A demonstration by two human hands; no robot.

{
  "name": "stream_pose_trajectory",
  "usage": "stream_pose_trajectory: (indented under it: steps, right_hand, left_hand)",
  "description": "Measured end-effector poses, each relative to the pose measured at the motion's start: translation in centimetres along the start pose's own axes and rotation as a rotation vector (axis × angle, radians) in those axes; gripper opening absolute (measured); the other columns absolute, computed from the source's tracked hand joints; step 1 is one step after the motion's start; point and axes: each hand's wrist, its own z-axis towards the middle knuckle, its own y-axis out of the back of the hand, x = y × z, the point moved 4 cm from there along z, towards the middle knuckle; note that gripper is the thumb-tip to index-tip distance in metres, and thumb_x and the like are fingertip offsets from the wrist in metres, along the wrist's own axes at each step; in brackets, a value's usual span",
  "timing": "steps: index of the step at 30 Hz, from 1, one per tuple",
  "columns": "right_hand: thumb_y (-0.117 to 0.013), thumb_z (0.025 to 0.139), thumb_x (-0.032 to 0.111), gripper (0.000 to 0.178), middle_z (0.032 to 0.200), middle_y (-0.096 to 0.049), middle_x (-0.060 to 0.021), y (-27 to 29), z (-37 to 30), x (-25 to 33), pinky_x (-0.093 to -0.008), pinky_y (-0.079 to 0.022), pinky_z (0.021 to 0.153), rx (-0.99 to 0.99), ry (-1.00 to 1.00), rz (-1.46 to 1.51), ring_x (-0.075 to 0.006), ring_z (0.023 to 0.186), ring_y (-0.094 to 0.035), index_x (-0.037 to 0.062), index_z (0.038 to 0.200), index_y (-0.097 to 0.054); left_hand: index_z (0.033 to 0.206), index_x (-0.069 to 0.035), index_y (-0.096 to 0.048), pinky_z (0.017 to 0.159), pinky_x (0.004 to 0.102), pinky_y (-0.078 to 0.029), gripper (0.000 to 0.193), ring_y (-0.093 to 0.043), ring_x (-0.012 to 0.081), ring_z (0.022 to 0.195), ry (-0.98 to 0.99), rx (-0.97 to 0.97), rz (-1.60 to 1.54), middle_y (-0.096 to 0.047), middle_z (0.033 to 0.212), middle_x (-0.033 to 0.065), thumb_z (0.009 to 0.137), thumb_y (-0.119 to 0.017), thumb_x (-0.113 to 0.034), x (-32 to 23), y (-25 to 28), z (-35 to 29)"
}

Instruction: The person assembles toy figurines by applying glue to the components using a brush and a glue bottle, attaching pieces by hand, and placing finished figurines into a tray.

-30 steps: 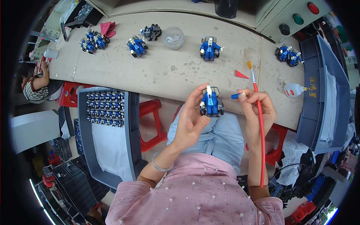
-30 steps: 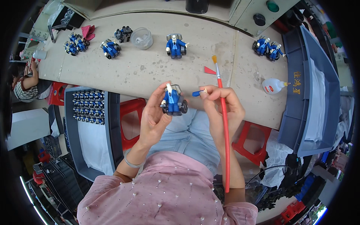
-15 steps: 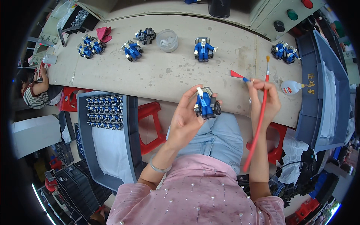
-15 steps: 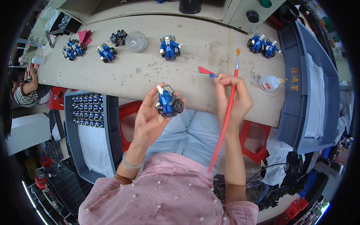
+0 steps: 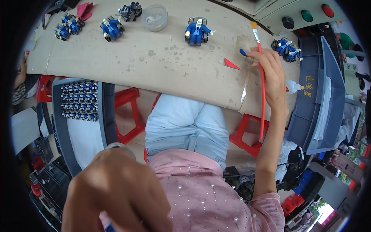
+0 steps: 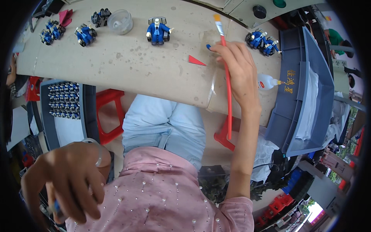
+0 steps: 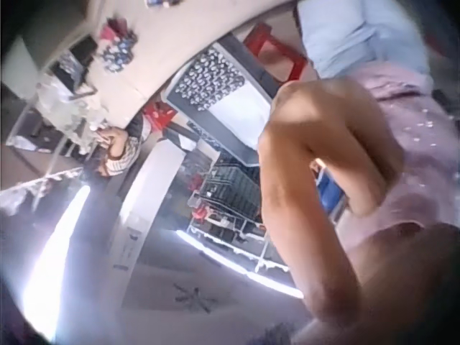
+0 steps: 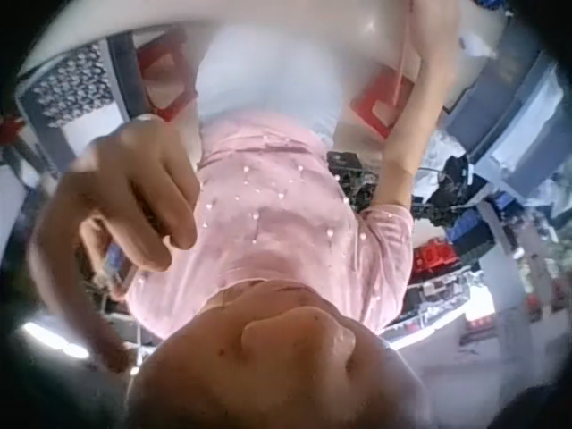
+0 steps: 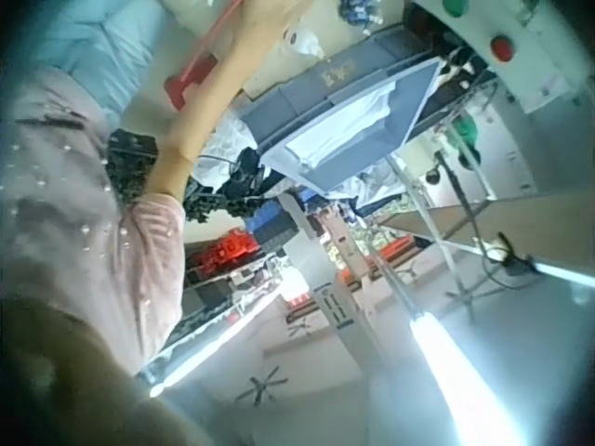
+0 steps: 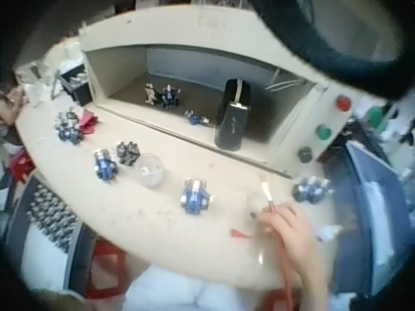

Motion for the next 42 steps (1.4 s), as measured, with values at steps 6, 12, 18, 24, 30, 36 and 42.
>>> stream_pose_trajectory:
  steps: [6, 12, 18, 24, 30, 36, 42]
  right_hand:
    - [-0.06, 0.072, 0.002, 0.028, 0.1, -0.06, -0.0066, -3.4, 3.3, 0.1, -0.0342, -0.043, 0.079, 0.205, 0.304, -0.291, -0.0248, 0.096, -0.055, 0.0078, 0.099, -0.06]
    - [-0.059, 0.071, -0.001, 0.033, 0.106, -0.058, -0.0072, -3.8, 4.6, -0.6, -0.0344, -0.043, 0.081, 0.196, 0.337, -0.346, -0.0248, 0.099, -0.055, 0.0095, 0.102, -0.063]
    - [-0.057, 0.068, -0.011, 0.04, 0.106, -0.058, -0.012, 0.1, 0.6, 2.6, -0.0352, -0.046, 0.078, -0.236, 0.227, -0.245, -0.026, 0.09, -0.058, 0.0058, 0.103, -0.065]
    - [-0.058, 0.082, -0.008, 0.032, 0.112, -0.053, -0.0139, 4.1, -9.0, 0.8, -0.0347, -0.041, 0.09, -1.048, -0.336, -0.151, -0.0212, 0.1, -0.053, -0.0055, 0.113, -0.048]
    - [-0.068, 0.08, 0.002, 0.056, 0.128, -0.046, -0.0183, 1.8, -10.6, -3.5, -0.0375, -0.034, 0.104, -0.799, -0.574, 0.096, -0.025, 0.119, -0.046, -0.0055, 0.126, -0.037]
    - [-0.065, 0.085, 0.002, 0.048, 0.12, -0.055, -0.0207, 0.9, -10.0, -6.7, -0.0317, -0.045, 0.093, -0.65, -0.689, 0.454, -0.0221, 0.106, -0.056, -0.0084, 0.125, -0.041]
    - [-0.054, 0.088, -0.002, 0.042, 0.11, -0.059, -0.0197, 2.1, -10.4, -5.8, -0.0313, -0.046, 0.09, -0.748, -0.665, 0.486, -0.0229, 0.1, -0.059, -0.0066, 0.127, -0.04]
  left_hand:
    - [0.055, 0.001, -0.038, 0.037, 0.0416, -0.036, 0.033, -0.042, 0.0316, 0.041, -0.006, -0.109, -0.162, -0.039, 0.052, 0.0158, 0.085, -0.051, -0.002, -0.7, -1.3, -3.7]
    - [0.11, -0.032, -0.064, 0.03, 0.0193, -0.027, 0.036, -0.055, 0.013, 0.042, 0.018, -0.185, 0.139, -0.055, 0.056, 0.0037, 0.08, -0.066, -0.013, -0.7, -1.3, 0.6]
    - [0.109, -0.031, -0.065, 0.03, 0.0183, -0.027, 0.031, -0.054, 0.0128, 0.04, -0.052, -0.194, 0.229, -0.053, 0.052, 0.0038, 0.08, -0.066, -0.018, -1.2, -2.0, -1.8]
    - [0.075, -0.012, -0.046, 0.033, 0.0313, -0.031, 0.013, -0.047, 0.0251, 0.041, 0.045, -0.138, -0.049, -0.043, 0.051, 0.0138, 0.081, -0.055, -0.006, -0.3, -1.0, -4.2]
    - [0.078, -0.014, -0.046, 0.034, 0.0301, -0.033, 0.013, -0.05, 0.0256, 0.043, 0.029, -0.026, -0.166, -0.046, 0.053, 0.0148, 0.079, -0.058, -0.009, 1.1, -0.2, -1.8]
    - [0.102, -0.007, -0.058, 0.044, 0.0334, -0.047, 0.024, -0.063, 0.0317, 0.057, -0.026, -0.04, -0.089, -0.064, 0.071, 0.0216, 0.08, -0.067, -0.008, 1.3, 1.2, -0.9]
    - [0.124, -0.003, -0.043, 0.084, 0.0338, -0.046, 0.048, -0.049, 0.0286, 0.102, 0.252, -0.934, -0.141, -0.047, 0.109, 0.0147, 0.092, -0.051, -0.039, 9.8, 8.6, -6.8]
